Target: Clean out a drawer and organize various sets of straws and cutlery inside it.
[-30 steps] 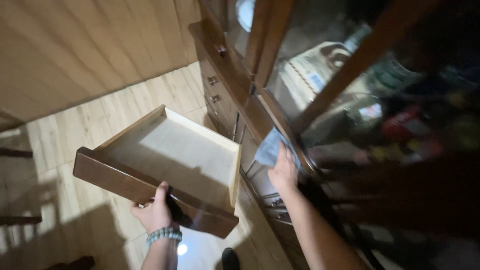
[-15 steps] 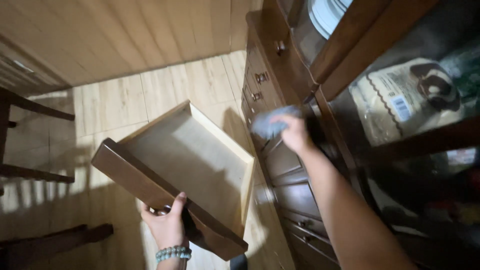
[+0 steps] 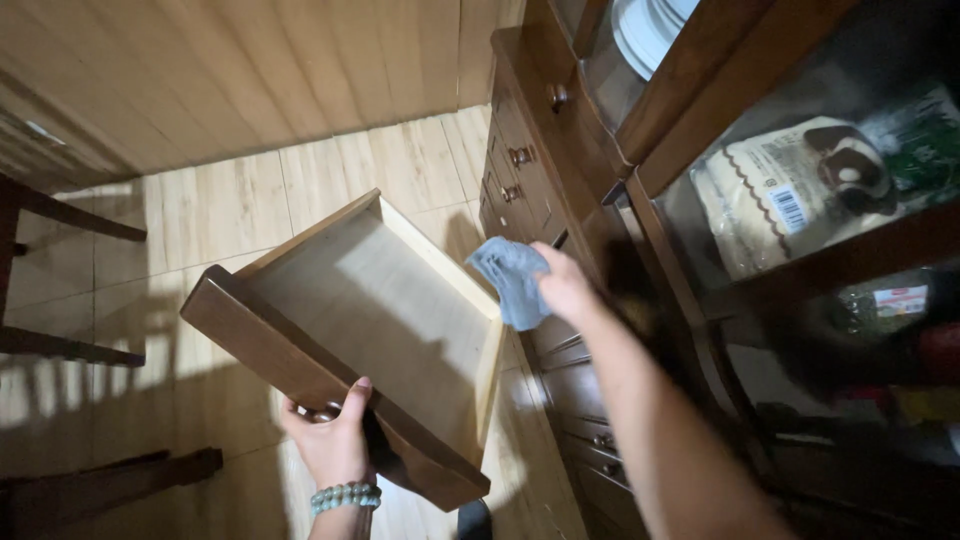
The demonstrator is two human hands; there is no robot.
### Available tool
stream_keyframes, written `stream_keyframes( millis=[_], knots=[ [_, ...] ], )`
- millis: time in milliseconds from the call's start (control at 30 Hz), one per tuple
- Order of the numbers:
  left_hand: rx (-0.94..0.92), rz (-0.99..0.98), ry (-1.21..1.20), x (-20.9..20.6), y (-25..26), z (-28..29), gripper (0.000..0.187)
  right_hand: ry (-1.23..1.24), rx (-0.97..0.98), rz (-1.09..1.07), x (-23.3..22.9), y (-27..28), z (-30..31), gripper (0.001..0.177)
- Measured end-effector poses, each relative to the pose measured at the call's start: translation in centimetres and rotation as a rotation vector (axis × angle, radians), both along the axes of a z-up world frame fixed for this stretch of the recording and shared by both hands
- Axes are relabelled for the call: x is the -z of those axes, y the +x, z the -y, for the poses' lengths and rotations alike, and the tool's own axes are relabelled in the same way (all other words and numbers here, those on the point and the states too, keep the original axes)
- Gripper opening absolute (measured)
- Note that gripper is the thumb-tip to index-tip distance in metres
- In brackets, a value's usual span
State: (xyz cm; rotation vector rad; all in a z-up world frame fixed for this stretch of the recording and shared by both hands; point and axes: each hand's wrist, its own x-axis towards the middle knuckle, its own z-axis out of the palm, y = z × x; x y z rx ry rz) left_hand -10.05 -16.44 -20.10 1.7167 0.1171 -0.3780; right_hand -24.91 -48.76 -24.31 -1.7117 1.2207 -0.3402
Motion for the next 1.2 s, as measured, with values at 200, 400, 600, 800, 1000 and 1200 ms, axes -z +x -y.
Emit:
stream_keyframes(
  millis=[200,400,600,800,1000,1200],
  knots=[
    [0.137,0.272,-0.019,-3.2,0.2,-2.5,0.103,-0.342,0.139,0.130,10.4,-2.3,-8.5,0.064],
    [0.351,0.576,0.153,-6.9,-0.1,-5.7,0.113,0.098,0.011,0.649,-3.4,6.4,-21.3,0.074],
    [0.473,0.391,-0.203,-10.9,3.7,-10.6,0.103,-0.552,-0.371,0.667,-5.0,7.5,-28.5,0.061],
    [0.411,0.116,-0.551,-14.9,7.4,-16.7,0.081,-0.390,0.041,0.348,2.2,2.8,-21.3,0.055],
    [0.487,0.104,-0.491,-14.4,8.2,-19.3,0.087,-0.592,0.182,0.600,-19.3,10.7,-24.5,0.053],
    [0.611,0.035,-0.520,-19.1,5.8,-19.3,0.092,-1.136,-0.477,0.509,-26.5,13.6,-34.1,0.058]
  ],
)
